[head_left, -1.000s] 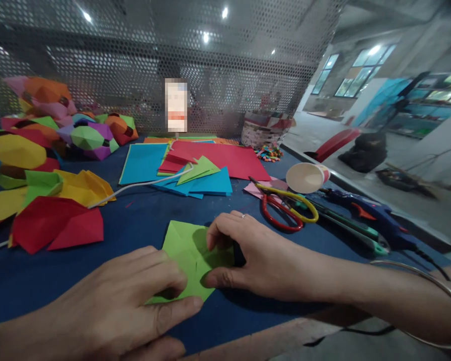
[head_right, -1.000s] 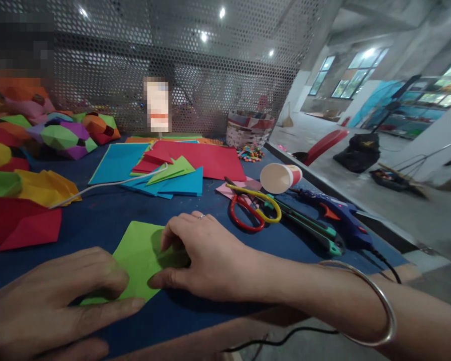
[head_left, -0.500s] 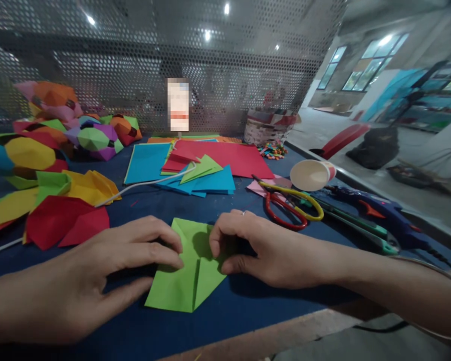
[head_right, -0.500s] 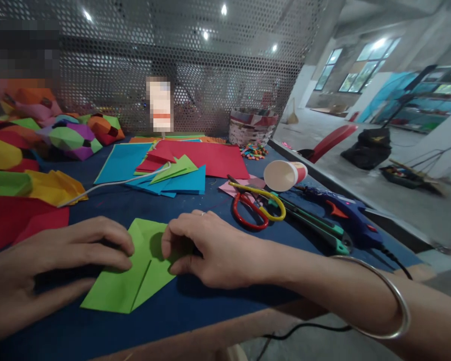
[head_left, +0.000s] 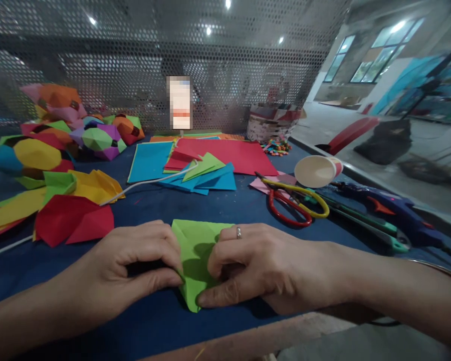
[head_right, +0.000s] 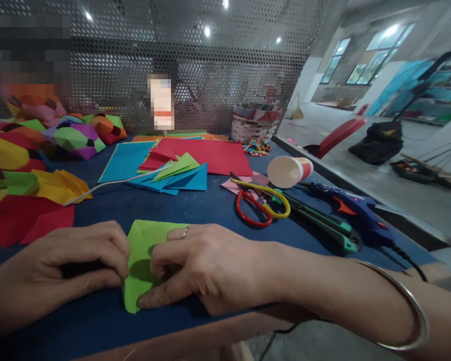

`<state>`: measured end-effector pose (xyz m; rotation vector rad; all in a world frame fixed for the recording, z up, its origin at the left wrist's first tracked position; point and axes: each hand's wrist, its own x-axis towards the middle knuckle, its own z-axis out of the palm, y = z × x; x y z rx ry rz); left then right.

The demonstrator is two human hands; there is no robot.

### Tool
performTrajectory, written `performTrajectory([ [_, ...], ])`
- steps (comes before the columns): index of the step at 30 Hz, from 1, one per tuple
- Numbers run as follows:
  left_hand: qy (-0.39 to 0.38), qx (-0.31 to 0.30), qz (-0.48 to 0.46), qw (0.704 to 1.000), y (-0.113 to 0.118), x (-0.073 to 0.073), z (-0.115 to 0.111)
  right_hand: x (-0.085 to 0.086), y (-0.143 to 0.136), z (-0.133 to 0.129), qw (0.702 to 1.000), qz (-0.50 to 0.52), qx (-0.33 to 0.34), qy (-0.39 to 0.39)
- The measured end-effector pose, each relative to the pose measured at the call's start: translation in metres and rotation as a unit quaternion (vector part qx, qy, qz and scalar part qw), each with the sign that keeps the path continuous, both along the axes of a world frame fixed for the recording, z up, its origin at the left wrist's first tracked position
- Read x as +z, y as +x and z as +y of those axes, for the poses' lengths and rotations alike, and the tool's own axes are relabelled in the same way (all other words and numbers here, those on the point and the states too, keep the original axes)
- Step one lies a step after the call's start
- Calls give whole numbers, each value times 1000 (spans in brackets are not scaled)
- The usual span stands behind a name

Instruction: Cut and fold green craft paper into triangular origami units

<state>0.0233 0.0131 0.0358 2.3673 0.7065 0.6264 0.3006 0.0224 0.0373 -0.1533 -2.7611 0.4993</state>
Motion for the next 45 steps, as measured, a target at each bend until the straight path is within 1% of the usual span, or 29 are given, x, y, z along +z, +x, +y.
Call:
performTrajectory([
  [2, 0, 14, -22, 1000, 4, -5, -1, 1, 0, -2, 1000, -10, 6, 6],
  [5, -3, 39, -24, 999, 11, -8, -1, 2, -1, -3, 1000, -13, 7, 10],
  [10, -2, 85, 20, 996, 21, -7, -3, 1, -2, -3, 1000, -6, 7, 6],
  [13, 10, 104, 31, 994, 23, -10, -5, 1, -2, -4, 1000, -8, 7, 9],
  [16, 12, 107, 29, 994, 22, -14, -6, 1, -2, -4, 1000, -9, 6, 4],
  [20, 15, 104, 30, 994, 22, -16, -5, -2, -2, -3, 999, 30, 20, -20],
  [23, 15, 102, 25, 994, 22, -17, -4, -3, -2, -5, 997, 59, 2, -58],
  [26, 16, 97, 20, 995, 22, -15, -5, -2, -4, -9, 995, 51, -26, -85],
  [28, 14, 100, 24, 995, 23, -13, -6, -1, -5, -11, 997, 25, -30, -71],
  [32, 1, 107, 51, 993, 26, -8, -6, 0, -8, -13, 999, -19, -15, -27],
  [34, 17, 119, 52, 991, 25, -9, -5, 1, -8, -14, 999, -34, -15, -19],
  [37, 54, 155, 51, 985, 23, -13, -3, 3, -8, -14, 999, -44, -12, -20],
  [40, 67, 179, 67, 979, 20, -15, 0, 3, -9, -14, 998, -47, -8, -28],
  [45, 64, 200, 78, 975, 10, -7, 10, 4, -10, -14, 999, -50, -14, -16],
])
